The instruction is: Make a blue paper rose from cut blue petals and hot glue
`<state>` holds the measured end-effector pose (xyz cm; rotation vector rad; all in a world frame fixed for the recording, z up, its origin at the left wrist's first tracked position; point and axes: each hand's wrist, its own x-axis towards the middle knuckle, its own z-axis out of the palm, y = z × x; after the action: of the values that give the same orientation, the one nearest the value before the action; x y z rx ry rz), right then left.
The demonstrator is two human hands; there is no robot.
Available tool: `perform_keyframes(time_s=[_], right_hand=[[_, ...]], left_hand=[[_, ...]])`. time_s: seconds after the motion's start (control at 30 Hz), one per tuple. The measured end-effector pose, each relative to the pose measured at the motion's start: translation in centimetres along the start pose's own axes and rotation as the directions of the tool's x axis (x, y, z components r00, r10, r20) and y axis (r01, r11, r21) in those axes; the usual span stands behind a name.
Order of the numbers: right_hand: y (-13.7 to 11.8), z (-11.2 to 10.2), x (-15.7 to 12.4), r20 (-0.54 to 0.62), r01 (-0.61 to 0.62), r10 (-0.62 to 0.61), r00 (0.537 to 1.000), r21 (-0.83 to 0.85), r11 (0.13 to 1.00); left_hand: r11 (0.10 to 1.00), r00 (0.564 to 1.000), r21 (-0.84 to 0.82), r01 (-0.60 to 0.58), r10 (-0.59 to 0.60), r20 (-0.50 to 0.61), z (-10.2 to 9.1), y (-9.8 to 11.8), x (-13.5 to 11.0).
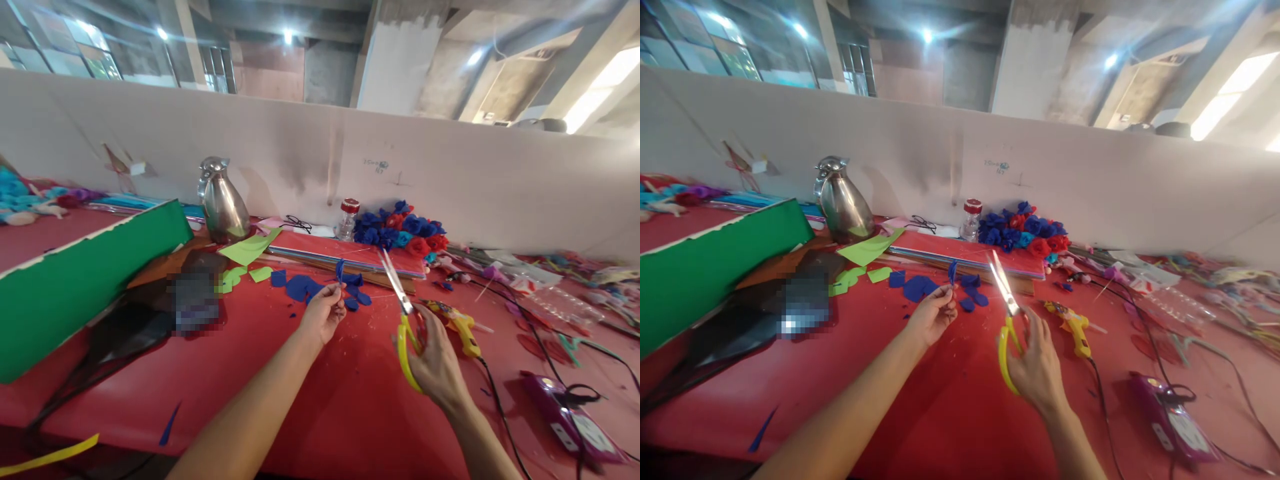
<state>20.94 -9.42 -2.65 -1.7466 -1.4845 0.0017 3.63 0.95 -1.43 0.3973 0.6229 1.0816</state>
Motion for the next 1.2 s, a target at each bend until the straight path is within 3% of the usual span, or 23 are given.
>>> perform_keyframes(time_s=[0.17, 0.33, 0.53, 0.8, 1.03, 1.2], right_hand=[[-3.4, 2.4, 2.3, 0.104, 0.201, -0.181, 0.978, -0.237, 0.951], [-2.5, 4.1, 1.8, 0.106, 0.221, -0.198, 0.975, -0.294, 0.93], [-1.2, 3.9, 1.9, 0.121, 0.199, -0.167, 0.978, -0.333, 0.922], [-0.3, 3.9, 2.1, 0.12, 0.262, -0.236, 0.964, -0.303, 0.916], [0.3, 3.5, 2.1, 0.022, 0.346, -0.359, 0.933, -0.327, 0.879], [0.7, 3.6, 2.0, 0.053, 0.357, -0.359, 0.932, -0.312, 0.881]], left_hand=[[0.999, 0.994, -0.014, -0.036, 0.034, -0.102, -0.2, 0.3, 0.2], [0.999, 0.974, -0.003, -0.046, 0.044, -0.222, -0.2, 0.4, 0.3], [0.999, 0.964, -0.037, -0.007, -0.003, -0.266, 0.2, 0.3, 0.1], [0.998, 0.95, -0.054, 0.018, -0.034, -0.311, 0.2, 0.1, 0.2], [0.996, 0.954, -0.09, 0.015, -0.041, -0.297, 0.7, 0.3, -0.2], [0.998, 0.965, -0.06, 0.019, -0.034, -0.258, 0.9, 0.3, -0.5]])
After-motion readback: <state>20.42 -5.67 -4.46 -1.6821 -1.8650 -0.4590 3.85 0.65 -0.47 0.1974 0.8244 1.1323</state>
